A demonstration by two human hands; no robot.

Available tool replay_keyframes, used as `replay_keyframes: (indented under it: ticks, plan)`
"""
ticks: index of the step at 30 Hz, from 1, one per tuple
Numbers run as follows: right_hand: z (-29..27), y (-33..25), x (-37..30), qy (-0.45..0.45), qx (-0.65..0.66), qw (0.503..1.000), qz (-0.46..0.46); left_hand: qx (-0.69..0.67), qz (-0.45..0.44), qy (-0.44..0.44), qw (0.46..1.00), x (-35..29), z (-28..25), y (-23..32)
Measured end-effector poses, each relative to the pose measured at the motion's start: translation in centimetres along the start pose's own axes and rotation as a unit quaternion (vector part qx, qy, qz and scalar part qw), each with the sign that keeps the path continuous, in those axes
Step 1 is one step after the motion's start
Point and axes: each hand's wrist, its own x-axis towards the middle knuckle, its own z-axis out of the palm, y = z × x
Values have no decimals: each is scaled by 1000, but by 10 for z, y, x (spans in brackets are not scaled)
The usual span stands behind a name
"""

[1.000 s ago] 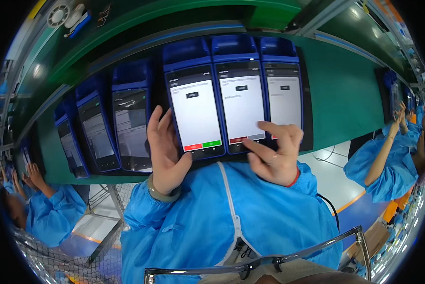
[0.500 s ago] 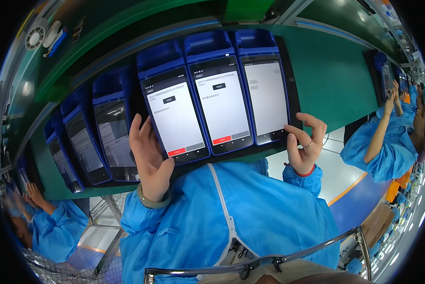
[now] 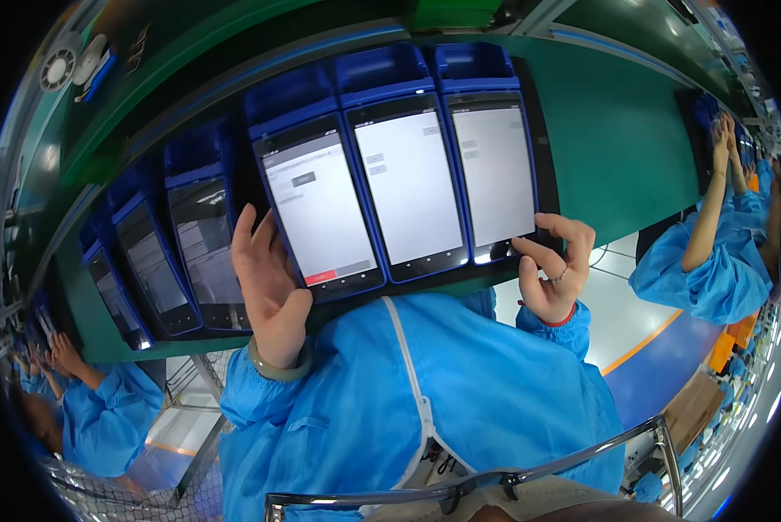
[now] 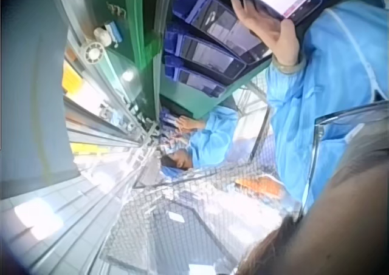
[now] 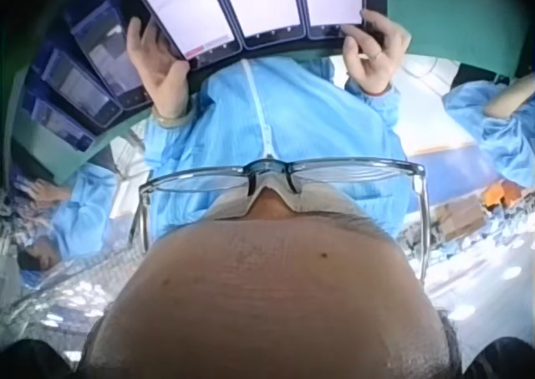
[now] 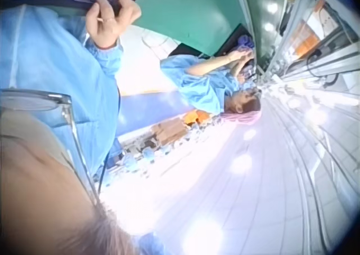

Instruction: The person tests handheld payment terminals by tapping through system diagnostic prompts and camera tests on their touchscreens. They slide completed trays of terminals down the assembly line and receive new batches to test.

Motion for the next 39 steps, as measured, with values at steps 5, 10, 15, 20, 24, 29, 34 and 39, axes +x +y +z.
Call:
replay_keyframes:
  ticks: [5, 10, 15, 20, 24, 29, 34, 39]
  plan:
    - [9, -13, 6, -24, 40, 998, -36, 1, 9, -16, 1000, -1, -4, -1]
    - [6, -11, 9, -17, 32, 999, -34, -18, -16, -21, 999, -3, -5, 4]
    - [-7, -2, -7, -13, 17, 1000, -19, -1, -10, -81, 997, -7, -9, 9]
    - [-8, 0, -15, -6, 31, 999, 3, 78, 24, -81, 993, -13, -9, 7]
    - [0, -3, -10, 14, 73, 997, 16, 125, 37, -76, 989, -14, -9, 3]
    - [2, -9, -11, 13, 95, 994, 49, 129, 37, -78, 988, -13, -9, 2]
    - [2, -12, -6, 9, 85, 996, 12, 115, 36, -64, 991, -15, -8, 1]
    - [1, -13, -7, 9, 72, 997, -1, 98, 31, -66, 993, -13, -8, 4]
